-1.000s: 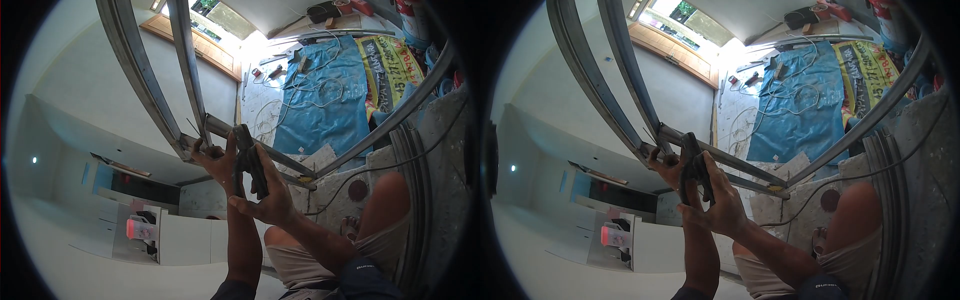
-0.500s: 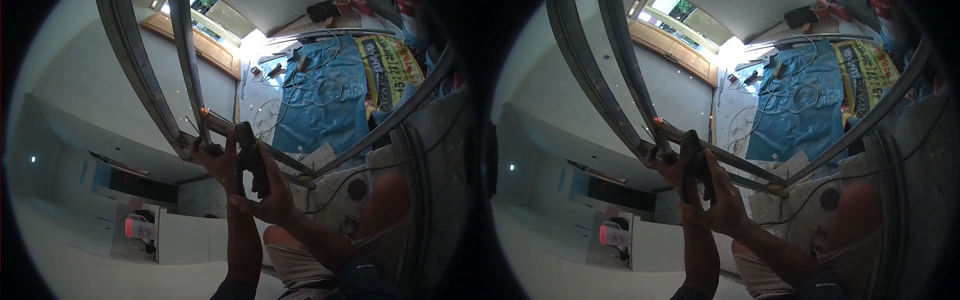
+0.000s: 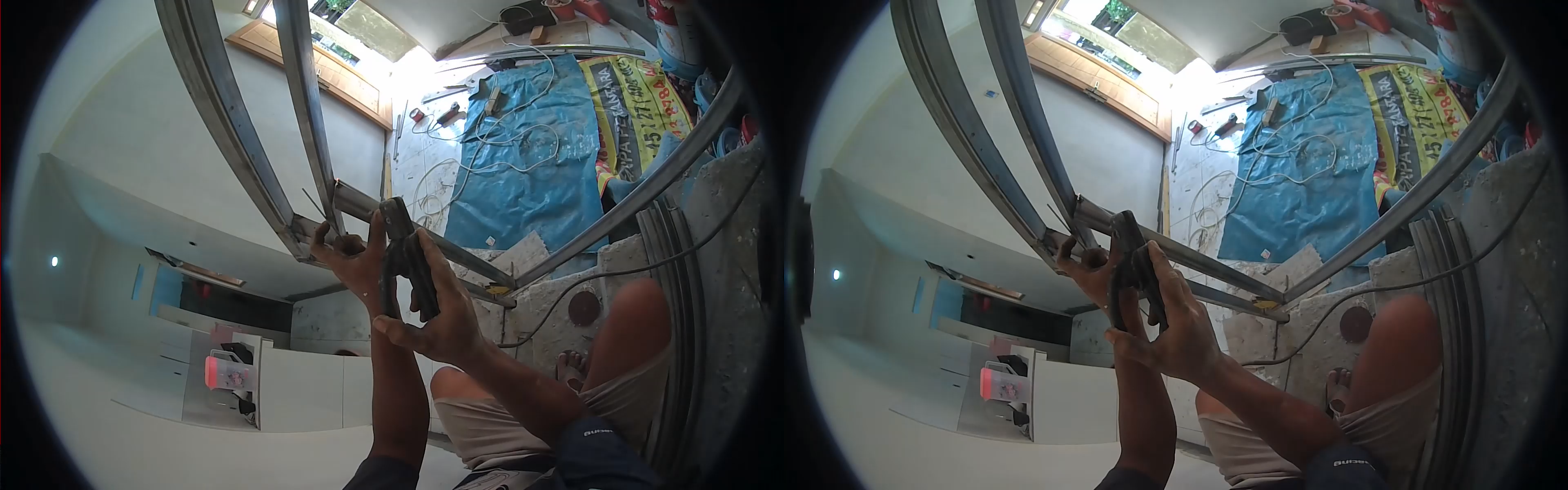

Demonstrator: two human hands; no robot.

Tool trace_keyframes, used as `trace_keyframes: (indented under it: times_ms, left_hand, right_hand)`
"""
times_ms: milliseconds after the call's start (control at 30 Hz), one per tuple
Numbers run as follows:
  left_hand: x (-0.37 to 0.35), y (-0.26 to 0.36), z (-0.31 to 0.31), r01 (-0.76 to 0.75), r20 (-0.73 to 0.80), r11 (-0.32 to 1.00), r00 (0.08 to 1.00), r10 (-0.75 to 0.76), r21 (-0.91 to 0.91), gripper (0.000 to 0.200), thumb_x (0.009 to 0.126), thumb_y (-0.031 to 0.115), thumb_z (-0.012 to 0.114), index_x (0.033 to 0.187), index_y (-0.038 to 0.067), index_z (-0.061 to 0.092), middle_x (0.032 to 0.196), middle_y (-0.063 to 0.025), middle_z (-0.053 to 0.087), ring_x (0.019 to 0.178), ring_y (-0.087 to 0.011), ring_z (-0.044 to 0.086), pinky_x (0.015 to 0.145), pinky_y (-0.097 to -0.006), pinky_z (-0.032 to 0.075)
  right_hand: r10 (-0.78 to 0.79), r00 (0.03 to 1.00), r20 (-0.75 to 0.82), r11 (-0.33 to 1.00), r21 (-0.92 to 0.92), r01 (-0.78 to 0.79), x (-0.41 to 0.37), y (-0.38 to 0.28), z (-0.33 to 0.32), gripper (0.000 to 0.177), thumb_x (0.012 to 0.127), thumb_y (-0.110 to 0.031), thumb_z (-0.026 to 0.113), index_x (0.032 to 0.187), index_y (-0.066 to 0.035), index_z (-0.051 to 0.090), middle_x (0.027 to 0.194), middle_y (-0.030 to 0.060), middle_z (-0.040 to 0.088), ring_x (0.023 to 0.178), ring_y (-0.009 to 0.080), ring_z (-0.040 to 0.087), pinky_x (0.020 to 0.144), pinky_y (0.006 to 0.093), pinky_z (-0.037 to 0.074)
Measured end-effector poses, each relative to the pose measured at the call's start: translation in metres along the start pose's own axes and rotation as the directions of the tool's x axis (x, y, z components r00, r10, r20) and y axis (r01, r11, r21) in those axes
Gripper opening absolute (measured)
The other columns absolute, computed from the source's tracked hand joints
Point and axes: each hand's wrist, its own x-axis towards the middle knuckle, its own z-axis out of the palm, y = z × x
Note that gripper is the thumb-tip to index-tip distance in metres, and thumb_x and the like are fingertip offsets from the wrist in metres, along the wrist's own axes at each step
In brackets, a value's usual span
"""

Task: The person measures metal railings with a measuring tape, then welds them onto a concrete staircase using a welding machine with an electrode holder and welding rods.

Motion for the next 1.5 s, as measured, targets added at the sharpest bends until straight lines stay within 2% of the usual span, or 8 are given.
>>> trace_keyframes:
  times_ms: [467, 533, 633, 967, 1033, 1267, 1367, 1500]
  left_hand:
    - [0.006, -0.011, -0.002, -0.010, -0.003, 1.000, 1.000, 0.010, 0.005, 0.080, 0.077, 0.021, 0.094, 0.135, 0.006, 0.041, 0.082, -0.0016, 0.049, 0.070, -0.0100, 0.049, 0.067, -0.0259, 0.042]
    - [0.019, -0.035, -0.008, -0.192, 0.016, 0.972, 0.981, 0.192, 0.136, 0.074, 0.078, 0.010, 0.092, 0.134, 0.006, 0.043, 0.073, -0.0027, 0.057, 0.054, -0.0097, 0.054, 0.050, -0.0238, 0.042]
    - [0.025, -0.046, -0.010, -0.290, 0.037, 0.943, 0.957, 0.288, 0.160, 0.072, 0.077, 0.014, 0.093, 0.131, 0.005, 0.046, 0.073, -0.0015, 0.055, 0.056, -0.0091, 0.054, 0.052, -0.0239, 0.042]
    - [0.020, -0.022, -0.010, -0.210, 0.047, 0.972, 0.977, 0.206, 0.105, 0.068, 0.070, 0.028, 0.098, 0.118, 0.001, 0.057, 0.075, 0.0024, 0.051, 0.064, -0.0071, 0.052, 0.058, -0.0243, 0.042]
    - [0.010, -0.005, -0.003, -0.004, -0.022, 0.969, 1.000, 0.010, 0.248, 0.069, 0.072, 0.023, 0.098, 0.123, 0.003, 0.056, 0.075, 0.0036, 0.050, 0.064, -0.0051, 0.051, 0.057, -0.0220, 0.041]
    - [0.014, -0.032, -0.001, -0.172, -0.013, 0.983, 0.985, 0.173, 0.062, 0.084, 0.074, 0.020, 0.097, 0.138, 0.007, 0.043, 0.083, 0.0008, 0.048, 0.073, -0.0090, 0.050, 0.064, -0.0247, 0.042]
    - [0.009, -0.024, -0.001, -0.135, -0.010, 0.990, 0.991, 0.136, 0.037, 0.086, 0.073, 0.024, 0.098, 0.137, 0.007, 0.043, 0.085, -0.0010, 0.050, 0.076, -0.0094, 0.051, 0.066, -0.0249, 0.043]
    - [0.005, -0.013, -0.004, -0.036, 0.011, 0.999, 0.999, 0.036, 0.036, 0.088, 0.072, 0.025, 0.098, 0.137, 0.007, 0.042, 0.084, -0.0016, 0.051, 0.073, -0.0091, 0.052, 0.066, -0.0247, 0.044]
  right_hand:
    - [-0.001, 1.000, 0.007, 1.000, -0.015, 0.001, -0.005, 0.001, -0.002, 0.118, 0.081, -0.041, 0.088, 0.161, 0.006, 0.015, 0.138, 0.0317, 0.051, 0.110, 0.0329, 0.068, 0.072, 0.0337, 0.059]
    - [-0.031, 1.000, -0.001, 0.997, -0.068, 0.031, -0.005, 0.002, -0.002, 0.120, 0.079, -0.040, 0.089, 0.162, 0.004, 0.015, 0.136, 0.0285, 0.054, 0.107, 0.0316, 0.068, 0.069, 0.0332, 0.059]
    - [-0.176, 0.982, -0.071, 0.958, -0.241, 0.154, -0.002, 0.000, 0.001, 0.122, 0.076, -0.037, 0.092, 0.163, 0.000, 0.015, 0.132, 0.0196, 0.061, 0.108, 0.0286, 0.067, 0.068, 0.0342, 0.060]
    - [-0.053, 0.999, -0.014, 0.998, -0.016, 0.053, -0.004, 0.012, 0.002, 0.121, 0.078, -0.045, 0.090, 0.162, 0.003, 0.018, 0.142, 0.0275, 0.051, 0.104, 0.0268, 0.068, 0.070, 0.0332, 0.058]
    - [-0.060, 0.998, -0.021, 0.998, -0.020, 0.060, -0.004, 0.011, 0.002, 0.121, 0.079, -0.046, 0.090, 0.162, 0.003, 0.017, 0.144, 0.0277, 0.049, 0.107, 0.0271, 0.068, 0.071, 0.0337, 0.058]
    - [-0.020, 1.000, -0.003, 1.000, 0.018, 0.020, -0.003, 0.005, -0.001, 0.119, 0.080, -0.041, 0.090, 0.162, 0.003, 0.015, 0.144, 0.0273, 0.050, 0.114, 0.0288, 0.067, 0.071, 0.0323, 0.058]
    - [-0.162, 0.982, -0.100, 0.987, -0.022, 0.161, -0.003, 0.014, 0.002, 0.118, 0.079, -0.031, 0.090, 0.163, 0.001, 0.013, 0.134, 0.0151, 0.057, 0.088, 0.0109, 0.058, 0.069, 0.0262, 0.053]
    - [-0.036, 0.999, -0.036, 0.999, 0.007, 0.037, -0.003, 0.003, 0.000, 0.121, 0.079, -0.038, 0.090, 0.162, 0.004, 0.014, 0.136, 0.0198, 0.055, 0.093, 0.0166, 0.062, 0.067, 0.0280, 0.054]
